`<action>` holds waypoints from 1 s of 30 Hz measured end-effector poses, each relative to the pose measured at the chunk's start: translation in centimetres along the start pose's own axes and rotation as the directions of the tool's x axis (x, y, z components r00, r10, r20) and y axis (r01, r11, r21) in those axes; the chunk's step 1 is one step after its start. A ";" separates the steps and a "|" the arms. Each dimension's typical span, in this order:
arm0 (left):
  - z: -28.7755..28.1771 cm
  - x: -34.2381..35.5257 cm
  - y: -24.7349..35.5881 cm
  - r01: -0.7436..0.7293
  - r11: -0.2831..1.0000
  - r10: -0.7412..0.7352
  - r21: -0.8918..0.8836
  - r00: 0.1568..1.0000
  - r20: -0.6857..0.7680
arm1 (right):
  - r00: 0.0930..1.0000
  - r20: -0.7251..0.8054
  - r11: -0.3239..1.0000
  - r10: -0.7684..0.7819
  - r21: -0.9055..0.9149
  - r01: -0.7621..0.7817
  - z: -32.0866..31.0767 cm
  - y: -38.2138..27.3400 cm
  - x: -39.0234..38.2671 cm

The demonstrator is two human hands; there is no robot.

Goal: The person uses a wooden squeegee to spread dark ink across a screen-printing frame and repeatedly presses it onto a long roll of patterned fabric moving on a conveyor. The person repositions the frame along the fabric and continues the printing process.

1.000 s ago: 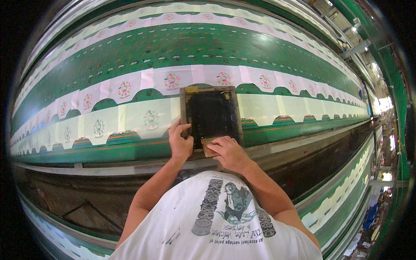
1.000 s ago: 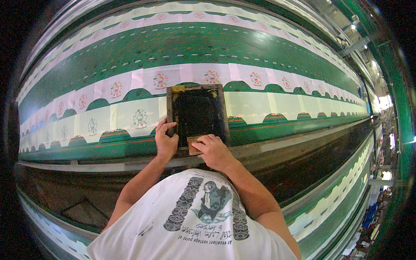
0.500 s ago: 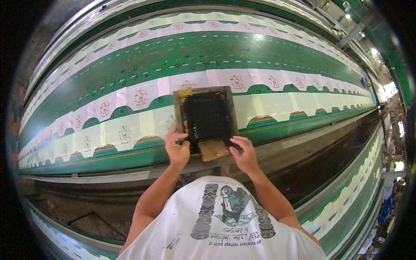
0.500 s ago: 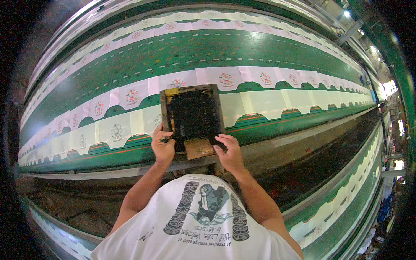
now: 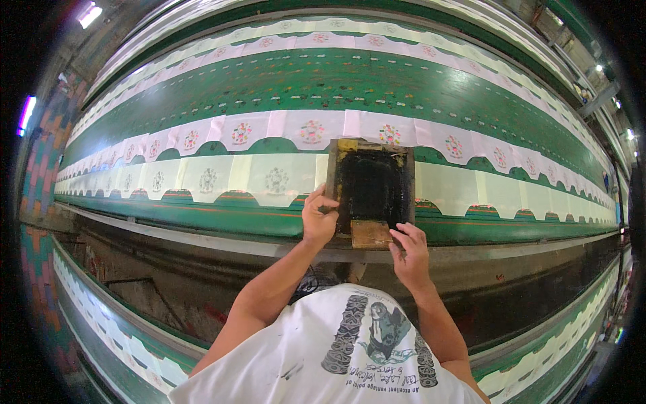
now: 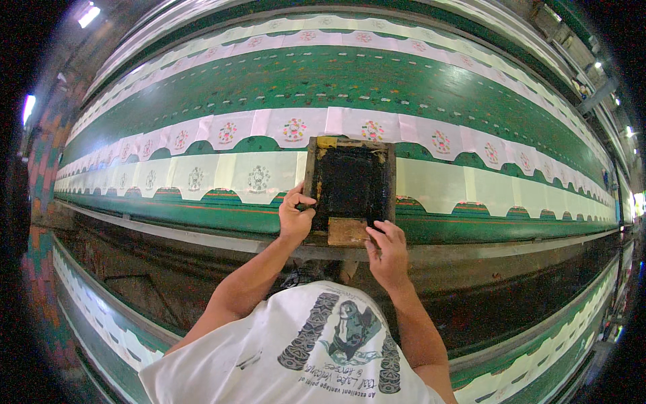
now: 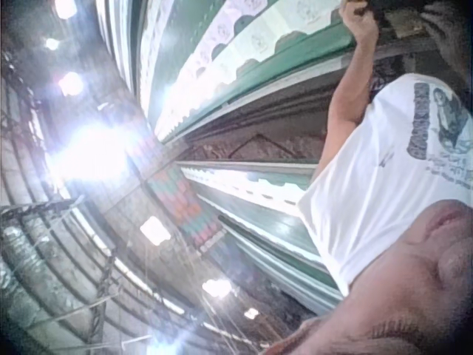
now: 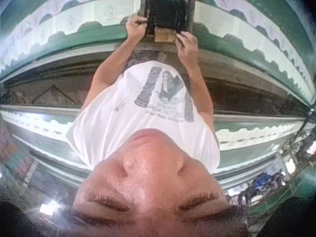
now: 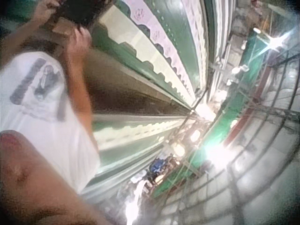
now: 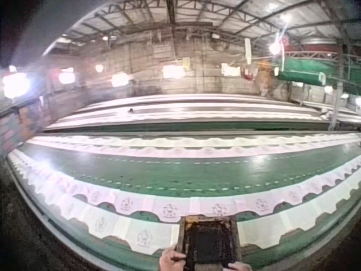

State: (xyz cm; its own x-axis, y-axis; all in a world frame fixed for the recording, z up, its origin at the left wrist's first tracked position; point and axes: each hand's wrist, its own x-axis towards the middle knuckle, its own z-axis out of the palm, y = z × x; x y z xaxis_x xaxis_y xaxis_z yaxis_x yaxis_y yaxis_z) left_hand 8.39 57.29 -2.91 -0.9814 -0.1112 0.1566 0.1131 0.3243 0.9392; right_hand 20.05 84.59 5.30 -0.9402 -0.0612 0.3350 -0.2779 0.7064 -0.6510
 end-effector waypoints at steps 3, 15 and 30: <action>-0.2 -0.1 0.9 0.028 0.999 -0.028 0.017 1.000 0.010 | 0.989 0.091 0.992 -0.117 -0.040 0.122 0.4 -1.8 1.1; -0.2 0.7 -0.9 0.099 0.978 -0.091 -0.183 0.994 0.053 | 0.822 0.517 0.939 -0.238 -0.094 0.330 0.3 -1.8 9.4; -1.8 4.1 -1.8 0.249 0.968 -0.239 -0.017 0.944 0.227 | 0.934 0.355 0.964 -0.040 -0.231 0.129 5.2 3.3 22.2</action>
State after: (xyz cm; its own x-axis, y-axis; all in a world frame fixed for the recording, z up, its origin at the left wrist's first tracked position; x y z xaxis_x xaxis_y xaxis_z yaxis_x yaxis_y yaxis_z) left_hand 4.44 54.55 -3.36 -0.9888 0.0310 -0.1461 -0.1324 0.2702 0.9537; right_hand -2.73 81.89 7.04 -0.9370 -0.3354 0.0974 -0.3438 0.8361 -0.4274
